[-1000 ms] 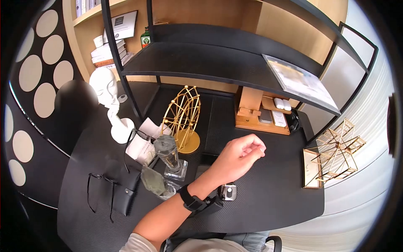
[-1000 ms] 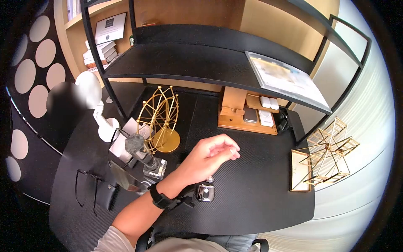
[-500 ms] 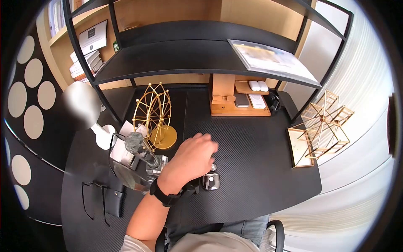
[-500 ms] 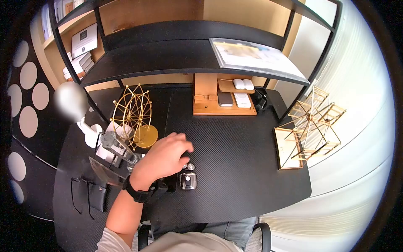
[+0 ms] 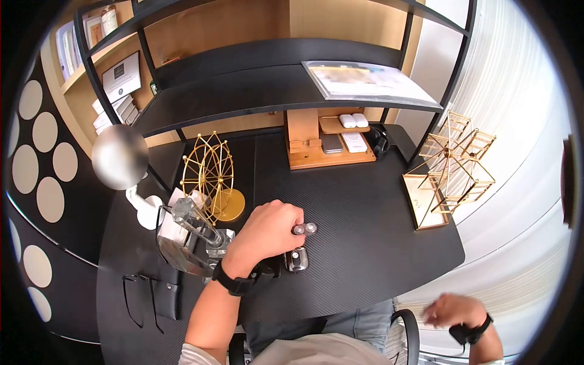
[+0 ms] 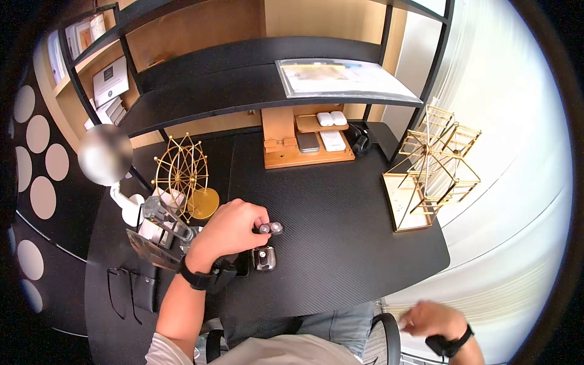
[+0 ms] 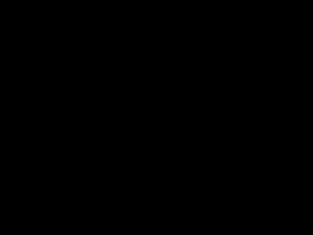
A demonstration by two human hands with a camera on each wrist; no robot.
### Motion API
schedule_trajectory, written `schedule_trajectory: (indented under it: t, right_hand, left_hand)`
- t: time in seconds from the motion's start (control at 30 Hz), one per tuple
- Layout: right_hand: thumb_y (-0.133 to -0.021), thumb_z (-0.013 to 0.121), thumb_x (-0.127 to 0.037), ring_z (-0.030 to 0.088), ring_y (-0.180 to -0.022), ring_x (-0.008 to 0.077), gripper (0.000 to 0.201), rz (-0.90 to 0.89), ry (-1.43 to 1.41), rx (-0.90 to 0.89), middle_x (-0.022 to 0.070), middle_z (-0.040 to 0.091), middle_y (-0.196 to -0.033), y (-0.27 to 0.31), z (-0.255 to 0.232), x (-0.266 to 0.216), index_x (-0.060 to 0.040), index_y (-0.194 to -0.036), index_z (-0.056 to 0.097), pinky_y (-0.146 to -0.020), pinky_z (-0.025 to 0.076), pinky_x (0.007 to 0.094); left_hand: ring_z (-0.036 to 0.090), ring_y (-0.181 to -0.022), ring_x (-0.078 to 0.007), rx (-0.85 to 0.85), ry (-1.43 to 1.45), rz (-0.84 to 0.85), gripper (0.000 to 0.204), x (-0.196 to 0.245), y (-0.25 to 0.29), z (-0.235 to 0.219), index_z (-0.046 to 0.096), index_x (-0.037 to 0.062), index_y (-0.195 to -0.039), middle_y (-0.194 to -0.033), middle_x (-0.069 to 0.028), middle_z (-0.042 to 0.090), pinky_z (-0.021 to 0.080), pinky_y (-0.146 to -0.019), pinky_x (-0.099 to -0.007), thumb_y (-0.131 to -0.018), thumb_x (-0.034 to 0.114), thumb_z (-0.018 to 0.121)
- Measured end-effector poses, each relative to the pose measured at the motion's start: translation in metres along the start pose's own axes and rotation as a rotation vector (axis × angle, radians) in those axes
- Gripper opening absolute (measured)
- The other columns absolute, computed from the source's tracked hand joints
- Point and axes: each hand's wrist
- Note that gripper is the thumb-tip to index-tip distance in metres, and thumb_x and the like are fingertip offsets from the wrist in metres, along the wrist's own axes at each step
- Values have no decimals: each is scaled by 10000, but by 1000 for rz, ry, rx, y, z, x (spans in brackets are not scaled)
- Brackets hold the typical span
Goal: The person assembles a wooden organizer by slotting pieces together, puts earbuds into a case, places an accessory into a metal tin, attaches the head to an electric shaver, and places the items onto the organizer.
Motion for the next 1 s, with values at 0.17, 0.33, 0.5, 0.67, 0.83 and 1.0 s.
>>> schedule_trajectory:
  t: [0.17, 0.33, 0.5, 0.67, 0.83, 1.0]
  right_hand:
    - [-923, 765, -135, 706, -894, 208, 453, -529, -301, 757, 109, 680, -1201, -74, -80, -106, -50, -1348, 635, -784, 606, 339]
    - [-883, 803, -114, 723, -879, 218, 432, -887, -241, 777, 116, 713, -1101, -178, -118, -139, -23, -1283, 668, -811, 599, 325]
    - [-866, 818, -112, 729, -852, 188, 353, -883, -449, 603, 78, 751, -984, -204, -132, -155, -61, -1202, 725, -772, 596, 324]
    - [-932, 764, -120, 715, -807, 148, 264, -831, -551, 549, 75, 761, -967, -225, -141, -143, -31, -1179, 735, -776, 594, 280]
    - [-1030, 651, -171, 748, -774, 182, 238, -656, -1277, 366, 170, 760, -963, -251, -140, -115, 48, -1094, 718, -702, 623, 273]
    - [-1040, 634, -162, 737, -754, 168, 239, -642, -1354, 338, 201, 758, -984, -257, -136, -113, 49, -1124, 709, -687, 616, 270]
  left_hand:
    - [652, -601, -126, -35, 354, 75, 223, 22, 6, -12, 769, -1, -926, -736, -101, 734, 510, -566, -278, -763, 149, 803]
    - [650, -601, -120, -26, 407, 49, 212, 13, 17, -8, 763, 2, -924, -743, -90, 739, 498, -556, -264, -774, 142, 813]
    - [641, -583, -124, 39, 453, 29, 215, -6, 24, 0, 756, 0, -929, -716, -85, 727, 487, -555, -261, -786, 144, 826]
    - [655, -812, -255, 202, 207, 128, 395, -10, 24, 15, 758, 27, -1042, -936, -142, 684, 531, -727, -346, -735, 238, 887]
    - [532, -1045, -315, 0, -201, 44, 558, -12, 43, 18, 758, 23, -1091, -1034, -122, 588, 462, -937, -401, -652, 327, 923]
    - [535, -1033, -299, -76, -125, 102, 452, -8, 38, 25, 732, 37, -981, -1022, -108, 586, 454, -893, -393, -651, 284, 917]
Point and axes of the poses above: each hand's wrist, its own y-axis away from the middle knuckle, its own z-axis out of the palm, x = y × z
